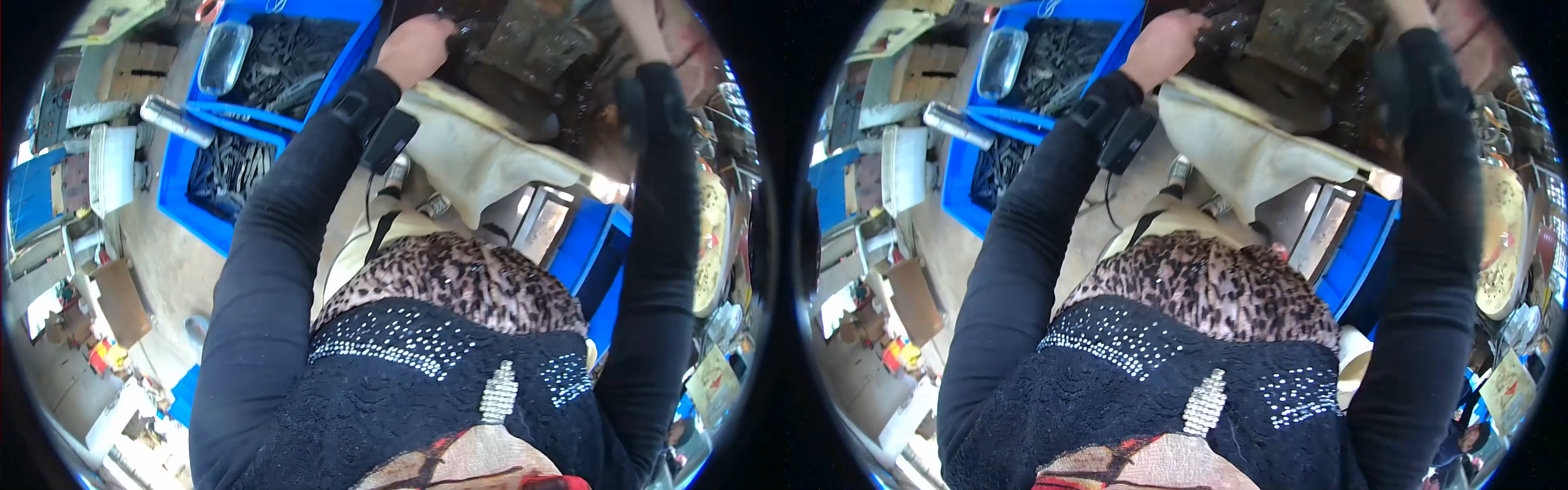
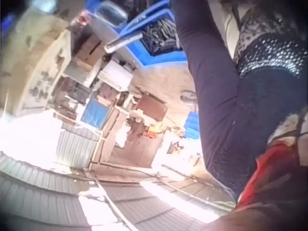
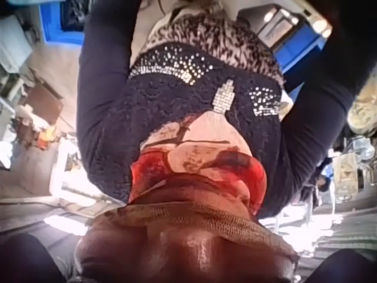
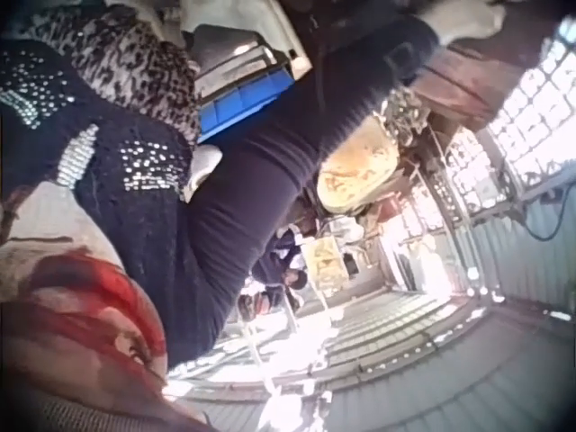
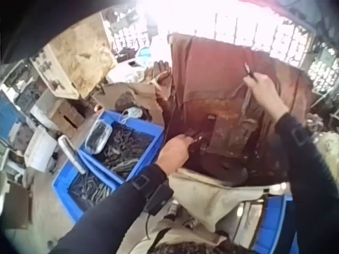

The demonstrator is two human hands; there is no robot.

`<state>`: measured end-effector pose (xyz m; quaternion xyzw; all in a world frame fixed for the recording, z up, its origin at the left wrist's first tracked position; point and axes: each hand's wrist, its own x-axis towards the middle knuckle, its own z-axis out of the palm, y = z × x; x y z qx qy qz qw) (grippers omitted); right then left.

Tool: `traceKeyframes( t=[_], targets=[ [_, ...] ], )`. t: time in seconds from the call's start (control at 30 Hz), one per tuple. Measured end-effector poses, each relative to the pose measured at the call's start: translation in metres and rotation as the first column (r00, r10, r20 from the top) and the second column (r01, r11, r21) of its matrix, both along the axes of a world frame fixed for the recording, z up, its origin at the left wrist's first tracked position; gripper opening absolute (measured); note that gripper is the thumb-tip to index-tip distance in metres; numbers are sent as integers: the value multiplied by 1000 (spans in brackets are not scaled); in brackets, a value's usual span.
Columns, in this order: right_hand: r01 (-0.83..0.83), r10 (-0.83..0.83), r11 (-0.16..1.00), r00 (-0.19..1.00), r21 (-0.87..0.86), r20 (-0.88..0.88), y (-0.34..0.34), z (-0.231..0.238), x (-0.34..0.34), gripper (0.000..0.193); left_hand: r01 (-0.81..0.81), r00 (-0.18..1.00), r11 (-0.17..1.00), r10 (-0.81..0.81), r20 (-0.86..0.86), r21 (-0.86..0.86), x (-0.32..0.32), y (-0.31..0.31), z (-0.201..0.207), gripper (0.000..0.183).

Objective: The person picks up a metal piece from a blue bin, holds it against a rotating grinding wheel, and then dips it into a container of liquid. This process is repeated with several more metal pieces before they are placed into a separate blue bin.

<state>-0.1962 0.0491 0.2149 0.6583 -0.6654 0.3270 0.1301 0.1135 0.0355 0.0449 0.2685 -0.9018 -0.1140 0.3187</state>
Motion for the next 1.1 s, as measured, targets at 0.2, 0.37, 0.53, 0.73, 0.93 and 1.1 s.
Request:
traceKeyframes(
  t=[0.2,0.37,0.53,0.73,0.93,1.1],
  targets=[
    [-97,38,973,961,208,274,103,-18,93,27,-20,963,959,95,-254,283,31,-6,-3,39],
    [-322,263,920,930,223,257,205,-49,139,22,19,981,946,44,-189,323,15,1,10,41],
    [-368,348,857,929,360,122,253,-68,160,32,60,998,998,-59,35,-29,6,2,0,36],
    [-410,381,825,912,390,153,265,-80,166,34,163,952,987,-159,262,6,2,2,-2,21],
    [-524,410,826,811,206,417,259,-100,165,28,177,818,984,-132,560,-28,-24,-19,-22,16],
    [-289,-396,822,327,490,858,236,-68,158,19,160,768,982,-187,613,99,-34,-11,-31,18]
  ],
)
